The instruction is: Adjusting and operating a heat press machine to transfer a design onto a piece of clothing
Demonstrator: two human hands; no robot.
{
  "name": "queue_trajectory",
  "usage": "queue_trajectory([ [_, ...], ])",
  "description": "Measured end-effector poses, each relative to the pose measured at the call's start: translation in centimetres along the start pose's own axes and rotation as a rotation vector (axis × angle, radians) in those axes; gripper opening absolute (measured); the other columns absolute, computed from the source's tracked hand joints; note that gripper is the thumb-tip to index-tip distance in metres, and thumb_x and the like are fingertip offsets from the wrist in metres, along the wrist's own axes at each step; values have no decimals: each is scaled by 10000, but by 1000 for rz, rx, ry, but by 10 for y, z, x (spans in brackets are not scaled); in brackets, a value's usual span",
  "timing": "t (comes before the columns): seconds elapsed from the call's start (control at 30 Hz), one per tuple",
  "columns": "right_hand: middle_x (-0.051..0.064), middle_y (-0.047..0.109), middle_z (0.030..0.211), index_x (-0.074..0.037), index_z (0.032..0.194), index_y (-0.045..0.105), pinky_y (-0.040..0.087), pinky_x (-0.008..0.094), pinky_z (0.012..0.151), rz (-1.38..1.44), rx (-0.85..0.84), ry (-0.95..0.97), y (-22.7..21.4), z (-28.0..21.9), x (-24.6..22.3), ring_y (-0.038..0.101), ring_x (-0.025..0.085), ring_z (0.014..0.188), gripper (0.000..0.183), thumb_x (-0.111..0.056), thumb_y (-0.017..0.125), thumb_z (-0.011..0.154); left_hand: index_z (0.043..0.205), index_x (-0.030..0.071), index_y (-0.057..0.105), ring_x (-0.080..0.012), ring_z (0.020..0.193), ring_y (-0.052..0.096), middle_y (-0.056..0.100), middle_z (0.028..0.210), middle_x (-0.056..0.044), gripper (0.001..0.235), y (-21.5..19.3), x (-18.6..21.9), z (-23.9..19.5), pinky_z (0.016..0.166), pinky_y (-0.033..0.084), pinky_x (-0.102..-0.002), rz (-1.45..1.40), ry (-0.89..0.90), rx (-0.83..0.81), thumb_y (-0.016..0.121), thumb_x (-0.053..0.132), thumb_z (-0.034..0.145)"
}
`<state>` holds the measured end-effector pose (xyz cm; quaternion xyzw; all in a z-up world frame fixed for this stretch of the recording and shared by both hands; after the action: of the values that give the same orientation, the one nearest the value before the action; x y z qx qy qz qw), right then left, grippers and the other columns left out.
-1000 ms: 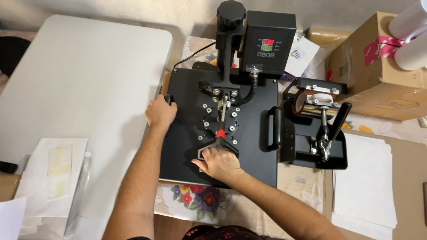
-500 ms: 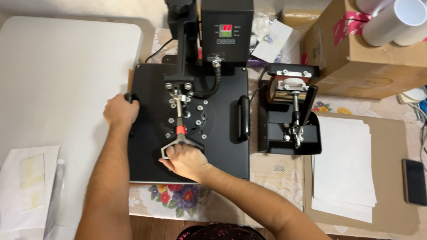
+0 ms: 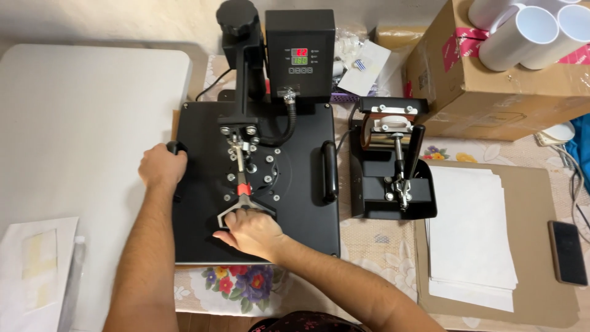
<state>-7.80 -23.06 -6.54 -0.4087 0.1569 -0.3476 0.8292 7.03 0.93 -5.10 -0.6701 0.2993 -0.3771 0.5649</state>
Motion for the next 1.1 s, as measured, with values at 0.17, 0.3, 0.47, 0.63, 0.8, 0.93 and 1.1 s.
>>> queue_trajectory([
  [0.17, 0, 480, 649, -172, 809, 522, 478, 310, 488, 41, -22, 15, 4, 2, 1, 596, 190, 521, 475, -561, 335, 1005, 1088, -3, 740, -417, 934, 730, 741, 903, -226, 414, -6, 4, -4, 799, 572, -505, -68, -4, -30, 631, 331, 868],
  [0.3, 3, 463, 635, -179, 792, 511, 468, 311, 473, -17, -13, 1, 10, -3, -3, 577, 193, 496, 472, -565, 342, 1004, 1054, 19, 741, -391, 878, 741, 734, 854, -204, 380, 1, -4, -2, 764, 584, -484, -107, 14, -32, 639, 323, 850],
  [0.47, 3, 446, 623, -180, 776, 496, 458, 303, 476, -96, -3, -14, 13, -4, -4, 557, 186, 479, 485, -579, 331, 998, 1063, 1, 727, -378, 857, 744, 733, 852, -206, 371, -2, -1, -4, 734, 592, -471, -136, 47, -53, 622, 306, 879],
  [0.63, -8, 450, 616, -186, 764, 493, 456, 287, 468, -135, -29, -16, 11, -3, -5, 561, 176, 481, 486, -602, 356, 975, 1084, 0, 717, -375, 863, 743, 733, 862, -199, 393, -3, -3, -8, 729, 592, -474, -145, 50, -79, 618, 320, 879],
  [0.8, -12, 445, 601, -190, 736, 486, 457, 274, 462, -165, -25, -9, 8, 1, -4, 554, 162, 469, 490, -618, 393, 955, 1089, -5, 709, -366, 843, 745, 729, 847, -194, 400, -4, -2, -8, 716, 592, -474, -149, 68, -88, 610, 324, 885],
  [0.93, -10, 437, 598, -190, 734, 475, 456, 262, 459, -157, -42, -8, 7, 3, -4, 552, 157, 469, 482, -612, 399, 953, 1077, -21, 702, -374, 857, 740, 722, 854, -205, 388, -9, -1, -12, 734, 587, -471, -187, 78, -94, 606, 306, 889],
  [1.1, -13, 442, 595, -192, 733, 476, 461, 258, 458, -164, -44, -3, 7, 2, -6, 560, 154, 472, 477, -614, 407, 945, 1077, -18, 701, -379, 871, 740, 726, 866, -206, 393, -9, -1, -12, 743, 588, -472, -178, 78, -101, 605, 314, 889],
])
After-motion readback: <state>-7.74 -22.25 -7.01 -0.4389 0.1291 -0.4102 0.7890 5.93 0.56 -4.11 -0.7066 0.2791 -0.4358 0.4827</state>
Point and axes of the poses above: each hand's wrist, its own z-axis towards the middle knuckle, its own y-axis out of the palm, x = y × z, the point moved 5 cm from there along z, towards the middle knuckle
